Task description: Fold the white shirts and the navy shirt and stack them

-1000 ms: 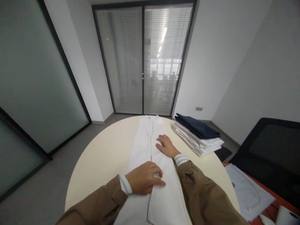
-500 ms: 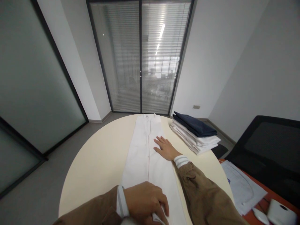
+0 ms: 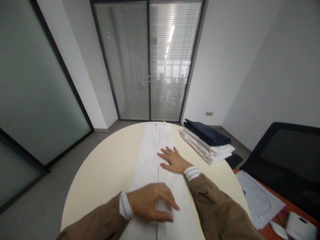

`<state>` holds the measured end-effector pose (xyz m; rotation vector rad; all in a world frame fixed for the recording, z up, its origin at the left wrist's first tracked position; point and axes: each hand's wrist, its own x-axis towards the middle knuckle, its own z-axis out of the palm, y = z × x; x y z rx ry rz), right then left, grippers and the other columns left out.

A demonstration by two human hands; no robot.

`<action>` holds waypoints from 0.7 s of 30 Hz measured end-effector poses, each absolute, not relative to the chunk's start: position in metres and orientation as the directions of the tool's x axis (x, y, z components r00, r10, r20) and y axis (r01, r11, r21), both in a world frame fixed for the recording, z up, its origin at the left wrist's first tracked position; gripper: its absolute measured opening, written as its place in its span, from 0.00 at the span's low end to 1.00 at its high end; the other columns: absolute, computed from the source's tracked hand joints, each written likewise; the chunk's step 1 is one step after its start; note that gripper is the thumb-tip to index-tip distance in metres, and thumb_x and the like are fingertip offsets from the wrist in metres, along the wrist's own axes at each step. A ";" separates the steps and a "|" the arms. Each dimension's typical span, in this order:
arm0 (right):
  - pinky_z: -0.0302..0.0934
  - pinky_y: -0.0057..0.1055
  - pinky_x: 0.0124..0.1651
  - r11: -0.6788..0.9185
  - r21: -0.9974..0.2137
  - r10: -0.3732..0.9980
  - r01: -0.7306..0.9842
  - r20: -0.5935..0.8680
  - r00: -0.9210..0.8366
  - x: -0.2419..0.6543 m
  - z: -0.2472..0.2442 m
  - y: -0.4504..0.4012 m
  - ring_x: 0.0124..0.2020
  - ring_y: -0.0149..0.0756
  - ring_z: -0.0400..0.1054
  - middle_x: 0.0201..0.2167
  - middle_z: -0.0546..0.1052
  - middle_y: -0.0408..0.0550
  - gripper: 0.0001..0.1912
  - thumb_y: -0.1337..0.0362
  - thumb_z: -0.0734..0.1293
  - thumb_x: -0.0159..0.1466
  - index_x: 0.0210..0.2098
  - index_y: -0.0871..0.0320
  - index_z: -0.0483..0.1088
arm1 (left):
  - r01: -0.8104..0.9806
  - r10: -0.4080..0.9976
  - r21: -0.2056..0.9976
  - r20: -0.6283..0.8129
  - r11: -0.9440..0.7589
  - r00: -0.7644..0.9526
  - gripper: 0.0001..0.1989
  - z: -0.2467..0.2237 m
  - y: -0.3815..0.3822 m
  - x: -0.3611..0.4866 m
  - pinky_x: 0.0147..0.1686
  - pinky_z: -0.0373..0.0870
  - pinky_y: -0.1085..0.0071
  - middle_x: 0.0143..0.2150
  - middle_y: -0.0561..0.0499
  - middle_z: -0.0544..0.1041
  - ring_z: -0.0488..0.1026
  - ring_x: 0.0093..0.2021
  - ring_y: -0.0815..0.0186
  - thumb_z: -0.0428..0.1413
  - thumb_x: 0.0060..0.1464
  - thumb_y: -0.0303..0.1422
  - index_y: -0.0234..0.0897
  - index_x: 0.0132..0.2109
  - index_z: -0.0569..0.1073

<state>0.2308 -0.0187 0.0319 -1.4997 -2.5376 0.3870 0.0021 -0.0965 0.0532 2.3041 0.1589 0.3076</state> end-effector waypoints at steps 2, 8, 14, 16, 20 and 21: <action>0.27 0.61 0.69 0.480 -0.311 0.864 0.820 0.006 -0.504 0.229 0.031 -0.019 0.73 0.56 0.38 0.73 0.49 0.52 0.37 0.40 0.59 0.66 0.70 0.48 0.54 | 0.197 0.340 0.623 0.118 -0.757 0.933 0.38 0.057 -0.084 -0.006 0.66 0.53 0.47 0.66 0.36 0.66 0.60 0.67 0.44 0.63 0.49 0.53 0.38 0.63 0.70; 0.29 0.58 0.70 0.467 -0.333 0.867 0.819 -0.009 -0.498 0.230 0.029 -0.017 0.73 0.54 0.37 0.73 0.48 0.52 0.41 0.38 0.59 0.65 0.71 0.48 0.52 | 0.329 0.310 0.536 -0.129 -0.778 0.942 0.65 0.044 -0.090 -0.012 0.63 0.29 0.29 0.75 0.34 0.34 0.28 0.71 0.30 0.62 0.36 0.66 0.41 0.74 0.46; 0.28 0.59 0.70 0.453 -0.360 0.874 0.816 0.000 -0.485 0.229 0.032 -0.018 0.73 0.54 0.37 0.73 0.49 0.51 0.40 0.35 0.57 0.65 0.70 0.47 0.54 | 0.203 0.272 0.598 0.026 -0.775 0.962 0.48 0.045 -0.087 -0.013 0.67 0.46 0.39 0.72 0.38 0.55 0.50 0.71 0.38 0.62 0.46 0.59 0.42 0.69 0.62; 0.29 0.59 0.70 0.452 -0.365 0.870 0.814 -0.022 -0.493 0.229 0.034 -0.018 0.73 0.55 0.38 0.72 0.50 0.52 0.42 0.34 0.60 0.62 0.70 0.46 0.55 | 0.216 0.364 0.628 0.115 -0.748 0.925 0.29 0.044 -0.070 -0.019 0.64 0.60 0.53 0.64 0.42 0.70 0.65 0.65 0.51 0.56 0.59 0.50 0.42 0.63 0.69; 0.34 0.58 0.70 0.457 -0.389 0.854 0.800 -0.061 -0.517 0.230 0.039 -0.020 0.72 0.56 0.41 0.72 0.52 0.51 0.46 0.34 0.66 0.57 0.68 0.44 0.57 | 0.534 0.696 0.467 0.306 -0.704 0.650 0.21 0.034 -0.035 -0.034 0.67 0.50 0.46 0.69 0.43 0.63 0.57 0.69 0.50 0.53 0.63 0.41 0.43 0.60 0.72; 0.35 0.57 0.70 0.458 -0.394 0.850 0.797 -0.068 -0.522 0.230 0.041 -0.020 0.72 0.57 0.42 0.72 0.52 0.51 0.46 0.34 0.67 0.55 0.68 0.43 0.58 | 0.602 0.740 0.437 0.303 -0.668 0.601 0.22 0.031 -0.030 -0.037 0.67 0.48 0.43 0.69 0.43 0.62 0.56 0.69 0.48 0.53 0.63 0.41 0.43 0.62 0.71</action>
